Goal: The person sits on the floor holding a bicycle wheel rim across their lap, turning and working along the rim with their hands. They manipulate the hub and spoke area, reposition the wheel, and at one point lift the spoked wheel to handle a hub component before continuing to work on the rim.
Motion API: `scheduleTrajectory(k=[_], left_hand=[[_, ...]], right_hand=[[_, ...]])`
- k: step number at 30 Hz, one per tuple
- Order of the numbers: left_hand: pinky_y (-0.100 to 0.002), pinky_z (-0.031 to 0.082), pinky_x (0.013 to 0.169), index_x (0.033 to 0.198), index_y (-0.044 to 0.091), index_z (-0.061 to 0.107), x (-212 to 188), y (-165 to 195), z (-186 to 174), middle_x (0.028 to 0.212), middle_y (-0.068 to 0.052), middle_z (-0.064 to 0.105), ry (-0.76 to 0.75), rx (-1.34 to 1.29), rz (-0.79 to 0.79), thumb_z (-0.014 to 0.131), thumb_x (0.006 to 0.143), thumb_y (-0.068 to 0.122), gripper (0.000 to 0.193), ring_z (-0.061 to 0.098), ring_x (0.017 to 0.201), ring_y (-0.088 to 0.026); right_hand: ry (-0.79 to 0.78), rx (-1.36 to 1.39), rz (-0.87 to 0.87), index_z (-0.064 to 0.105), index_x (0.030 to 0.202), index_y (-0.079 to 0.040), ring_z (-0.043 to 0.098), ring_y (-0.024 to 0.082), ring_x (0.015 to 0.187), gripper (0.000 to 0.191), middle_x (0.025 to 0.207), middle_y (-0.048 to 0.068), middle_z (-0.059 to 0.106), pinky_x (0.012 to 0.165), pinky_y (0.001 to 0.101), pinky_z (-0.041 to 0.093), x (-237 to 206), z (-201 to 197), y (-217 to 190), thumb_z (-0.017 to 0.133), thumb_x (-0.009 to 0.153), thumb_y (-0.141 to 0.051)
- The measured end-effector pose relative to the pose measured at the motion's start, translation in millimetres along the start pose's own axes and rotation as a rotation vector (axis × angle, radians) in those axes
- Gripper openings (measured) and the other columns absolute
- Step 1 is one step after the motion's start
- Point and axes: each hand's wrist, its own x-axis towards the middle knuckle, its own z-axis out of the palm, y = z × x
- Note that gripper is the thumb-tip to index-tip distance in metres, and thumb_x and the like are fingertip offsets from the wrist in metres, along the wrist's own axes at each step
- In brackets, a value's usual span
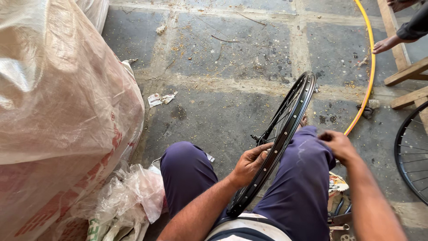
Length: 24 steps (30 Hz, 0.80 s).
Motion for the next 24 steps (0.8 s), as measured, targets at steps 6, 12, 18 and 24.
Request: scheduleTrajectory(k=[6, 12, 18, 24], left_hand=[[-0.020, 0.054, 0.080, 0.148, 0.003, 0.056, 0.5, -0.2, -2.3, 0.115, 0.000, 0.072, 0.020, 0.010, -0.012, 0.058, 0.110, 0.024, 0.043, 0.064, 0.093, -0.003], [-0.020, 0.053, 0.079, 0.148, 0.003, 0.056, 1.9, -0.3, -1.4, 0.113, 0.000, 0.071, 0.022, 0.045, -0.007, 0.058, 0.110, 0.024, 0.044, 0.063, 0.092, -0.003], [-0.019, 0.050, 0.073, 0.149, 0.002, 0.055, -5.8, 1.7, -1.3, 0.108, 0.002, 0.070, 0.020, 0.018, -0.008, 0.056, 0.111, 0.023, 0.043, 0.060, 0.085, -0.002], [-0.018, 0.051, 0.074, 0.150, 0.003, 0.054, -3.9, 5.3, -1.0, 0.109, 0.001, 0.071, 0.036, 0.006, -0.020, 0.055, 0.111, 0.022, 0.043, 0.061, 0.085, -0.002]], right_hand=[[-0.155, 0.097, -0.112, 0.073, 0.103, -0.004, 0.067, 0.020, 0.084, 0.026, 0.095, 0.011, 0.076, 0.076, 0.0388, 0.055, -14.5, -12.1, 12.4, 0.077, 0.081, -0.016], [0.106, -0.294, -0.136, 0.075, 0.105, -0.004, 0.075, 0.025, 0.090, 0.029, 0.101, 0.016, 0.079, 0.083, 0.0373, 0.058, 19.4, 7.6, -5.0, 0.082, 0.080, -0.019], [0.159, -0.128, -0.097, 0.074, 0.108, -0.001, 0.071, 0.025, 0.092, 0.033, 0.102, 0.018, 0.075, 0.083, 0.0371, 0.054, 13.4, 13.9, 7.1, 0.079, 0.092, -0.029], [-0.095, 0.431, -0.121, 0.072, 0.106, 0.004, 0.066, 0.016, 0.084, 0.024, 0.096, 0.010, 0.073, 0.078, 0.0308, 0.055, -22.1, 0.9, 26.3, 0.072, 0.087, -0.012]])
